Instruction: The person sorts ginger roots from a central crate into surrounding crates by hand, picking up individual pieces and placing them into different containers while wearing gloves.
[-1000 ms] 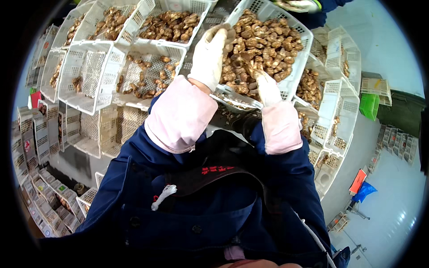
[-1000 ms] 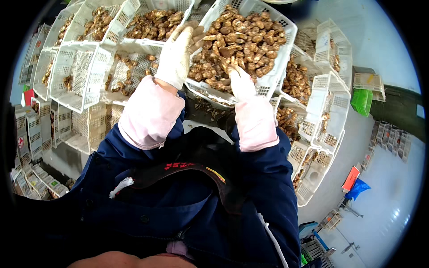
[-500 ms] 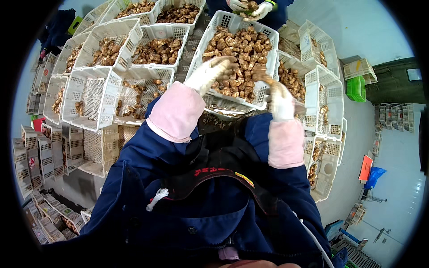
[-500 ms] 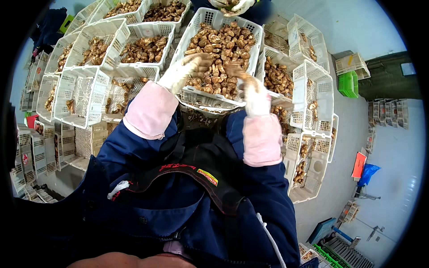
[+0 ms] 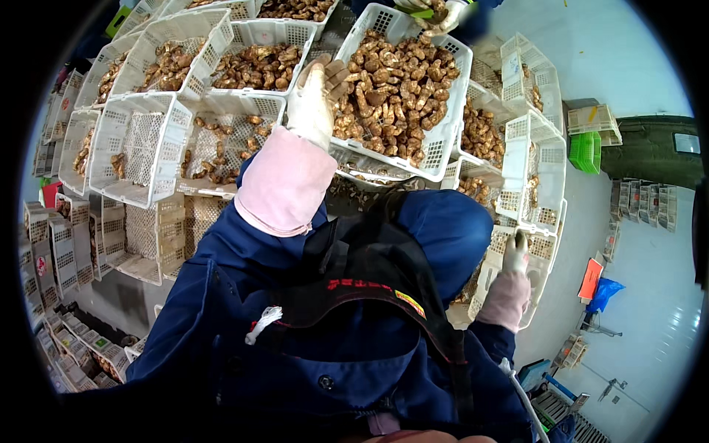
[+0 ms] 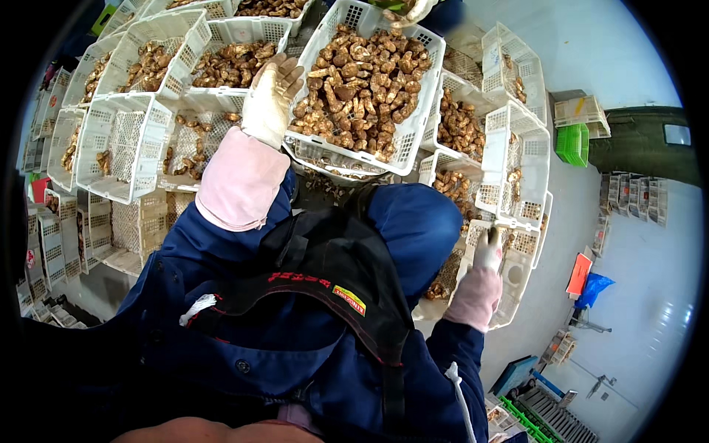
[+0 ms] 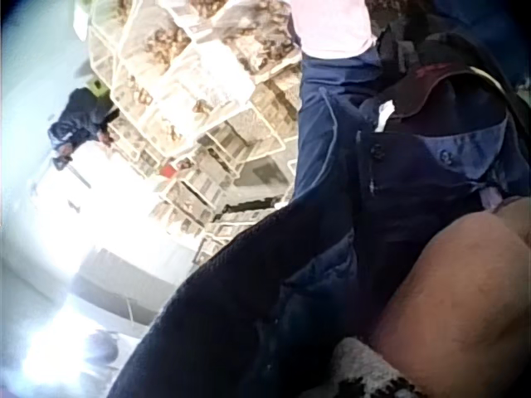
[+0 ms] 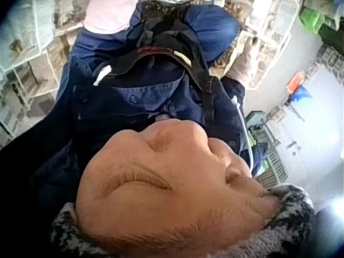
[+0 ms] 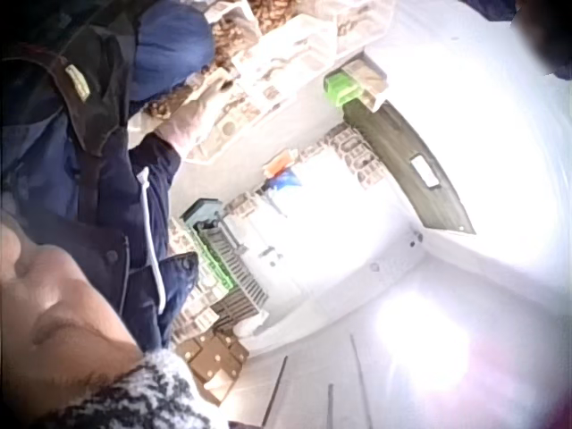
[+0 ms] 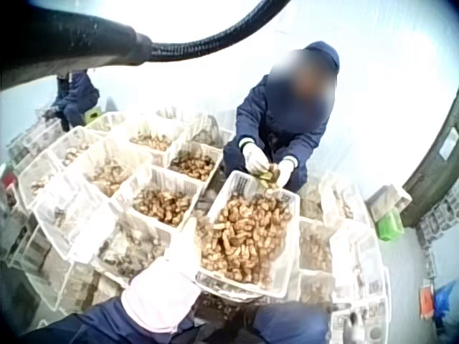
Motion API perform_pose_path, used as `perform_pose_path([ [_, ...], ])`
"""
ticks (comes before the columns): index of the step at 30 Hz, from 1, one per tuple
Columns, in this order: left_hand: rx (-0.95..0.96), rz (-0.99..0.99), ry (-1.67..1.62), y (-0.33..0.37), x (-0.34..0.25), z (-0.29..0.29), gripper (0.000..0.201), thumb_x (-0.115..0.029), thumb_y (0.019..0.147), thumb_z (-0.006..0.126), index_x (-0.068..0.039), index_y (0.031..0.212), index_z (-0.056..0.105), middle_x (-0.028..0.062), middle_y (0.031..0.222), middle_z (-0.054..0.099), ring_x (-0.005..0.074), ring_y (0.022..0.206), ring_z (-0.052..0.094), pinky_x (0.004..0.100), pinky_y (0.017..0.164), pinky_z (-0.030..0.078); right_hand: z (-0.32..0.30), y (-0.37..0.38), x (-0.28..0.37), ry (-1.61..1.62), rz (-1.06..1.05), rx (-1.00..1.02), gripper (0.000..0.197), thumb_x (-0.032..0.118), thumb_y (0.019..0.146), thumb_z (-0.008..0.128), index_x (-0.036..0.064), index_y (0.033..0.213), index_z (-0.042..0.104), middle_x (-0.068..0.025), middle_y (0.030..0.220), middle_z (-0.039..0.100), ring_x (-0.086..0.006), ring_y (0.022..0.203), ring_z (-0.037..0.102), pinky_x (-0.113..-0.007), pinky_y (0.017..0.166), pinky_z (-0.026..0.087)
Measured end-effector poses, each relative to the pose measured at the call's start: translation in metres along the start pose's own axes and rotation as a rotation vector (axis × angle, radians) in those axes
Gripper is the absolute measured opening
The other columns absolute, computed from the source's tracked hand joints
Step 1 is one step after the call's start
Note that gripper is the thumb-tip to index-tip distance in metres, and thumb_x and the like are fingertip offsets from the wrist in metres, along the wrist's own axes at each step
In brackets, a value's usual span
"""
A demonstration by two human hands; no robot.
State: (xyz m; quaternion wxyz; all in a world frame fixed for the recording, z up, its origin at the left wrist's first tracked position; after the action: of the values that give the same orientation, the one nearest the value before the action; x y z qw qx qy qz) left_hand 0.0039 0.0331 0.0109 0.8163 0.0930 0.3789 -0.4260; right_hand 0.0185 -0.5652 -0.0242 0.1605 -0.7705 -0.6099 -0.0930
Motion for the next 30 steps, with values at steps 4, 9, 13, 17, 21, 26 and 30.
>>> perform_pose_path([
  [4,0.045,-0.015,-0.043,-0.002,0.006,0.017,0.033,-0.024,0.101,0.048,-0.002,0.126,0.052,0.0138,0.115,0.061,0.0253,0.105,0.062,0.0374,0.091,0.05,0.008,0.02,0.202,0.206,-0.323,0.148,0.045,0.024,0.095,0.055,0.0189,0.14,0.048,-0.0108,0.121,0.066,-0.0212,0.107,0.064,-0.031,0.092,0.049],
  [9,0.036,-0.042,-0.162,0.007,0.002,0.01,0.029,-0.021,0.1,0.051,-0.002,0.122,0.055,0.0129,0.109,0.064,0.0236,0.098,0.064,0.0342,0.082,0.055,0.116,0.012,0.387,-0.067,-0.705,0.708,0.05,0.025,0.089,0.059,0.0159,0.137,0.051,-0.0152,0.122,0.064,-0.0243,0.109,0.064,-0.035,0.093,0.05],
  [13,0.011,-0.026,-0.004,0.009,-0.003,0.028,0.032,-0.024,0.1,0.051,-0.002,0.123,0.057,0.0137,0.11,0.066,0.0206,0.096,0.066,0.0323,0.085,0.054,0.236,0.016,0.429,-0.377,-0.738,0.839,0.065,0.037,0.087,0.064,0.0179,0.144,0.041,-0.018,0.133,0.056,-0.0304,0.122,0.056,-0.038,0.101,0.045],
  [17,0.063,-0.033,0.033,0.014,-0.006,0.028,0.033,-0.025,0.101,0.048,-0.001,0.124,0.055,0.0113,0.11,0.066,0.0196,0.097,0.065,0.0323,0.087,0.054,0.272,0.016,0.424,-0.483,-0.58,0.946,0.068,0.025,0.092,0.057,0.0222,0.152,0.026,-0.017,0.137,0.053,-0.0299,0.121,0.057,-0.04,0.101,0.046],
  [21,0.049,-0.03,0.007,0.011,-0.012,0.022,0.038,-0.026,0.1,0.051,0.0,0.128,0.053,0.016,0.117,0.063,0.0247,0.107,0.062,0.036,0.093,0.05,0.229,0.024,0.41,-0.315,-0.446,0.879,0.056,0.032,0.089,0.058,0.0171,0.142,0.047,-0.0168,0.12,0.065,-0.0265,0.105,0.065,-0.037,0.09,0.049],
  [26,0.142,-0.066,0.094,0.012,-0.005,0.026,0.037,-0.023,0.099,0.052,0.0,0.128,0.053,0.0162,0.121,0.062,0.0246,0.109,0.061,0.0357,0.096,0.049,0.185,0.038,0.378,0.01,-0.451,0.529,0.047,0.032,0.091,0.062,0.0092,0.132,0.056,-0.0134,0.118,0.066,-0.0251,0.104,0.064,-0.034,0.086,0.05],
  [30,0.364,-0.078,0.548,0.006,0.004,0.038,0.039,-0.019,0.097,0.057,0.0,0.13,0.055,0.0083,0.127,0.061,0.0173,0.116,0.057,0.0295,0.1,0.044,0.146,0.012,0.374,0.606,-0.406,0.631,0.041,0.018,0.095,0.061,-0.001,0.131,0.053,-0.0101,0.116,0.063,-0.0145,0.09,0.064,-0.025,0.068,0.055],
])
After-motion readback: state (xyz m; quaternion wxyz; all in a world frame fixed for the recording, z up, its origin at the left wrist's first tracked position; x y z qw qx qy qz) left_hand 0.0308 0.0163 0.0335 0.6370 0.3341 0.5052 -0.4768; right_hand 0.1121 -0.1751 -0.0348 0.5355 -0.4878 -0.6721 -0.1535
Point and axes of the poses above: each hand's wrist, its own y-axis towards the middle knuckle, its own z-axis out of the palm, x = y × z, the point moved 2 cm from there along y, towards the middle knuckle
